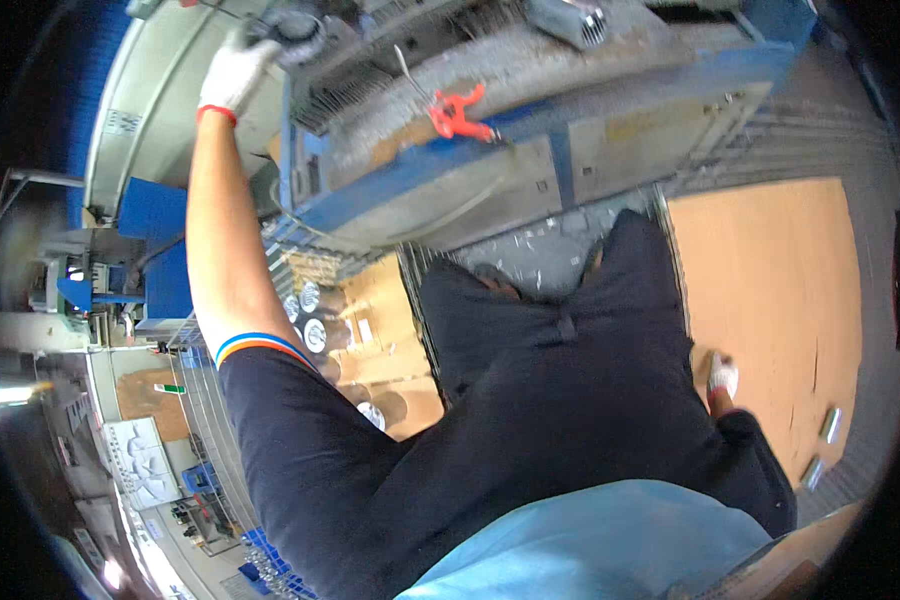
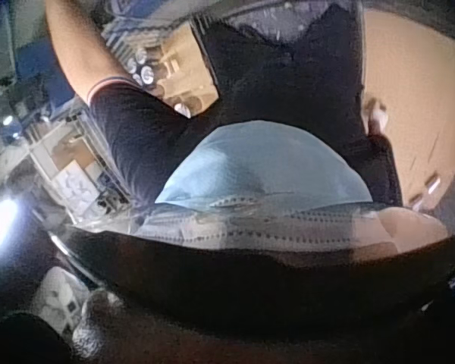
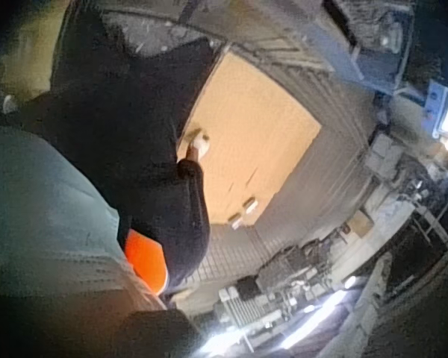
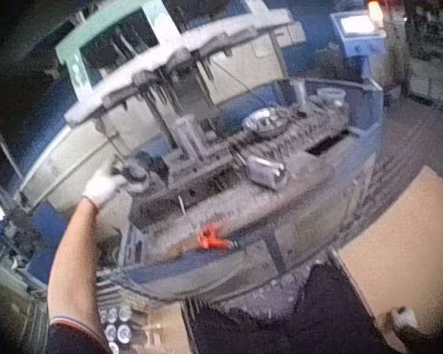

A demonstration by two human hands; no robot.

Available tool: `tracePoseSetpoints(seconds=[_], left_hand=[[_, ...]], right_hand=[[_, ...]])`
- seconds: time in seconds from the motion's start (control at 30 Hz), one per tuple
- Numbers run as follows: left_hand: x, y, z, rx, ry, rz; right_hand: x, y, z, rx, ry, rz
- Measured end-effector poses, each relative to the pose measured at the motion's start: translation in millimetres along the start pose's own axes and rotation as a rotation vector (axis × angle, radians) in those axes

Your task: Processing metal turbine components using a machine and manual deburring/cleaning with a small tool.

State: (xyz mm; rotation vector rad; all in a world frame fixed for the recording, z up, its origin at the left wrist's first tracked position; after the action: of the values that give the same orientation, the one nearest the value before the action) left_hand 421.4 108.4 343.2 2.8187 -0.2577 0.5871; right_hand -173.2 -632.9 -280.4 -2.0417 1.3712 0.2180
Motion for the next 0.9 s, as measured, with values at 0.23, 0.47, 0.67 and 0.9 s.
tracePoseSetpoints(seconds=[0.23, 0.47, 0.67, 0.9], left_hand=[[-144.4, -3.1, 45.9, -0.758, 0.49, -0.02], [-366.7, 34.2, 127.1, -0.736, 0.381, -0.309], [-506.9, 33.4, 166.7, -0.977, 0.324, -0.789], [-597.6, 37.4, 175.7, -1.054, 0.274, -1.088]], right_hand=[[-29.7, -9.9, 24.2, -0.144, -0.035, -0.162], [-29.1, -33.1, 22.2, -0.298, -0.085, -0.272], [-16.2, -57.6, 29.0, -0.528, -0.271, -0.246], [19.4, -42.7, 50.7, -0.667, -0.278, -0.257]])
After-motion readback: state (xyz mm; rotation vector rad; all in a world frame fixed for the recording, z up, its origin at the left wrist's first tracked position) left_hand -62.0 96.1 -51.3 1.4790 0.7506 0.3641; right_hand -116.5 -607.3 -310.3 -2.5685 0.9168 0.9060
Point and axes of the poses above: each hand's wrist, its own x-axis towards the middle knuckle, its own z-axis out of the palm, y = z × x, the point moved 3 cm from there along x, towards the middle knuckle, and after that the axes turned 5 degrees about x, right-handed, at the moved point
